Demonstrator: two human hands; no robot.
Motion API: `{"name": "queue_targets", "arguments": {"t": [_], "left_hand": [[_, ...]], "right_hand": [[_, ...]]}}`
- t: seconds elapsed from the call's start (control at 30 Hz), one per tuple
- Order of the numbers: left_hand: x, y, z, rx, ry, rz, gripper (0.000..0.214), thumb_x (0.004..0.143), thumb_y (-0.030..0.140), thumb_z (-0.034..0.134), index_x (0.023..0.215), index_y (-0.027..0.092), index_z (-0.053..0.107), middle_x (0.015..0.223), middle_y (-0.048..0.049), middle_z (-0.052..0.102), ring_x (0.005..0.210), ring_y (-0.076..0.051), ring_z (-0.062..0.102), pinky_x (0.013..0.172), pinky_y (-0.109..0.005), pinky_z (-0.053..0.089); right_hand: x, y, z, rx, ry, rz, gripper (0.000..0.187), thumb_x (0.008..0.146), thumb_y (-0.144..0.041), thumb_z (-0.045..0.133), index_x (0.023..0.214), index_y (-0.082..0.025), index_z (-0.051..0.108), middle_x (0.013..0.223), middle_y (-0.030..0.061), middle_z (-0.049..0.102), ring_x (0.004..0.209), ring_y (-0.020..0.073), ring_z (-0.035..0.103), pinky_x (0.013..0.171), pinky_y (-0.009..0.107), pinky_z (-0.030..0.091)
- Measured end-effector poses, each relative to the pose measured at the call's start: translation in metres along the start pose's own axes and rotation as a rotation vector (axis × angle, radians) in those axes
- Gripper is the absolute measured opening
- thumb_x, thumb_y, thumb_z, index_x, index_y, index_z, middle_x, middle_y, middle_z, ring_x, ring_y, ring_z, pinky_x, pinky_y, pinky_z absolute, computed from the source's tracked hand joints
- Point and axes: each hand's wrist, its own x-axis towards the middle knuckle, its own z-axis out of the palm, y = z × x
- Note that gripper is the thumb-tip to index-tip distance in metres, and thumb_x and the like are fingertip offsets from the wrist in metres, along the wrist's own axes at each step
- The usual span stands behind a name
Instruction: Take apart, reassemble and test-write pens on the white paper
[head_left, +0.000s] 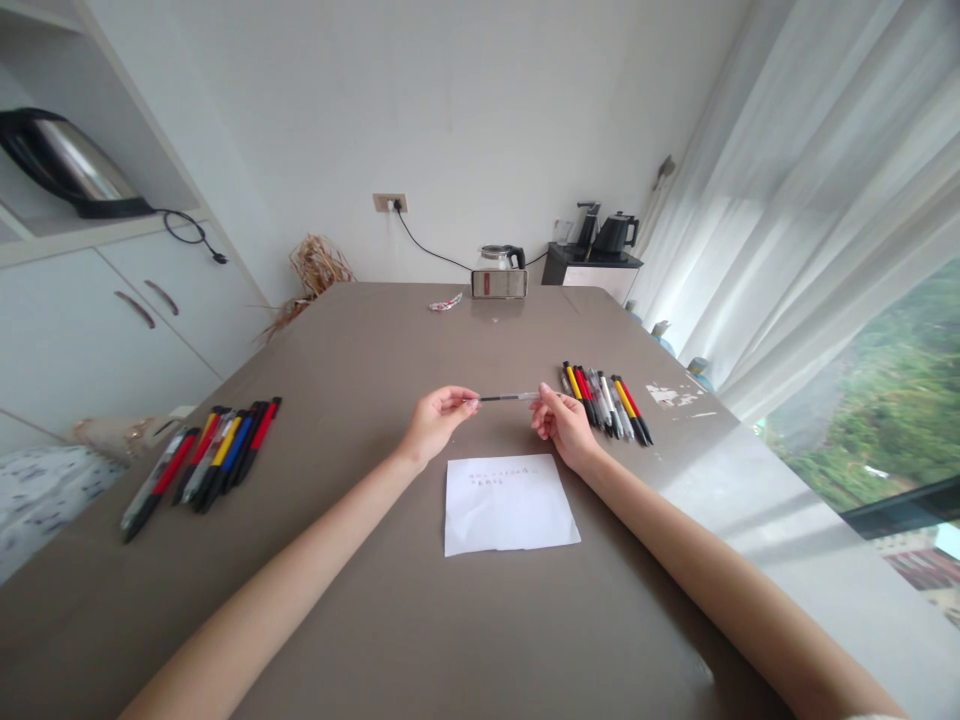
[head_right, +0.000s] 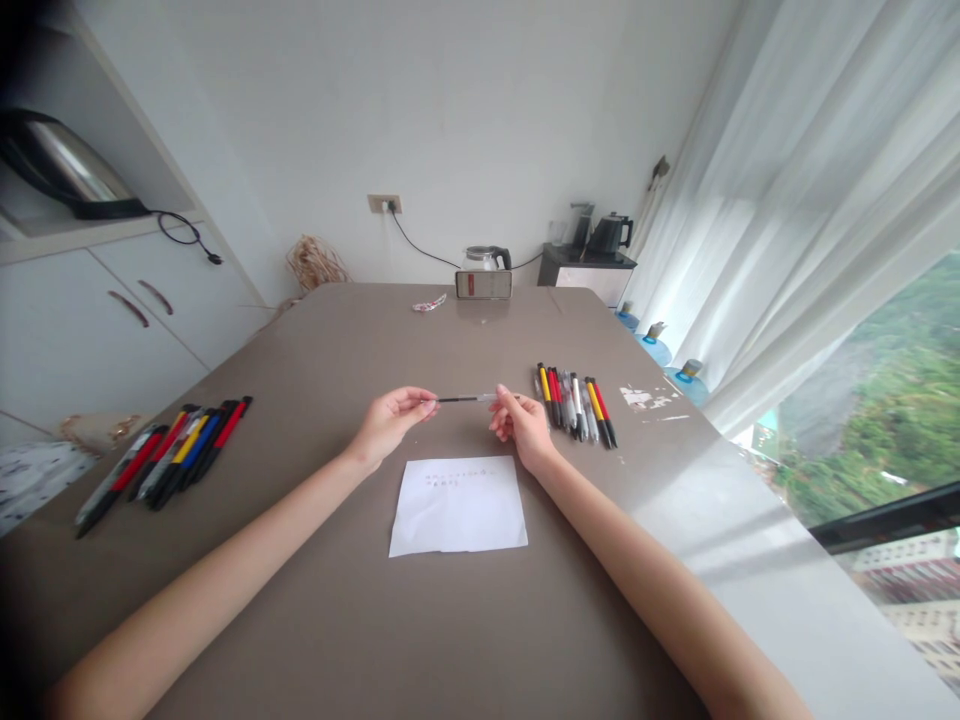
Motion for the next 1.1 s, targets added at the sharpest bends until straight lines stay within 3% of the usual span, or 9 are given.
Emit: {"name": "queue_targets", "arguments": {"t": [0.13, 0.37, 0.5, 0.63, 0.83, 0.97, 1.1], "left_hand": [[-0.004, 0.000, 0.005, -0.018, -0.023, 0.007, 0.027, 0.065, 0.031, 0.062, 0.085, 0.012, 0.057, 0.084, -0.0077, 0.064, 0.081, -0.016, 0.060, 0.083, -0.035, 0.044], [-0.009, 0.002, 0.011, 0.090, -0.083, 0.058, 0.026, 0.067, 0.032, 0.061, 0.085, 0.014, 0.060, 0.088, -0.0077, 0.065, 0.083, -0.016, 0.060, 0.082, -0.033, 0.045], [-0.010, 0.001, 0.012, 0.140, -0.099, 0.084, 0.026, 0.068, 0.033, 0.060, 0.086, 0.015, 0.062, 0.089, -0.0071, 0.065, 0.083, -0.016, 0.059, 0.081, -0.032, 0.045], [-0.008, 0.000, 0.009, 0.192, -0.084, 0.088, 0.028, 0.069, 0.035, 0.058, 0.088, 0.016, 0.063, 0.089, -0.0067, 0.065, 0.083, -0.016, 0.058, 0.080, -0.031, 0.044], [0.004, -0.002, -0.016, 0.298, -0.081, 0.126, 0.033, 0.074, 0.039, 0.050, 0.095, 0.017, 0.061, 0.089, -0.0070, 0.062, 0.078, -0.014, 0.057, 0.075, -0.029, 0.044], [0.013, -0.004, -0.039, 0.588, -0.039, 0.231, 0.030, 0.078, 0.037, 0.043, 0.094, 0.020, 0.062, 0.091, -0.0059, 0.058, 0.079, -0.014, 0.055, 0.073, -0.027, 0.043], [0.011, -0.008, -0.046, 0.863, -0.116, 0.251, 0.026, 0.079, 0.032, 0.041, 0.094, 0.021, 0.060, 0.084, -0.0030, 0.058, 0.071, -0.012, 0.054, 0.069, -0.027, 0.041]], "right_hand": [[-0.002, 0.000, 0.005, -0.019, -0.006, -0.020, 0.036, 0.066, -0.049, 0.057, 0.061, -0.014, 0.057, 0.046, -0.0002, 0.052, 0.036, 0.0057, 0.041, 0.034, 0.018, 0.032], [-0.015, 0.000, 0.024, -0.068, -0.214, 0.022, 0.032, 0.071, -0.044, 0.053, 0.068, -0.013, 0.063, 0.069, 0.0065, 0.062, 0.049, 0.0087, 0.049, 0.037, 0.019, 0.037], [-0.020, -0.002, 0.028, 0.015, -0.209, 0.059, 0.026, 0.071, -0.038, 0.056, 0.085, -0.017, 0.062, 0.085, 0.0065, 0.062, 0.060, 0.0106, 0.054, 0.040, 0.018, 0.040], [-0.018, 0.000, 0.028, 0.094, -0.177, 0.080, 0.022, 0.069, -0.034, 0.059, 0.084, -0.018, 0.059, 0.085, 0.0063, 0.063, 0.067, 0.0126, 0.057, 0.042, 0.018, 0.043], [-0.010, 0.002, 0.021, 0.058, -0.080, 0.030, 0.024, 0.069, -0.035, 0.058, 0.084, -0.017, 0.057, 0.088, 0.0075, 0.062, 0.069, 0.0134, 0.058, 0.043, 0.019, 0.045], [-0.007, 0.005, 0.017, 0.015, -0.041, -0.007, 0.024, 0.070, -0.036, 0.057, 0.086, -0.018, 0.054, 0.084, 0.0058, 0.063, 0.068, 0.0133, 0.058, 0.043, 0.020, 0.045], [-0.007, 0.007, 0.017, -0.029, -0.045, -0.023, 0.025, 0.070, -0.035, 0.055, 0.088, -0.018, 0.054, 0.082, 0.0055, 0.063, 0.068, 0.0140, 0.058, 0.044, 0.020, 0.045]]}}
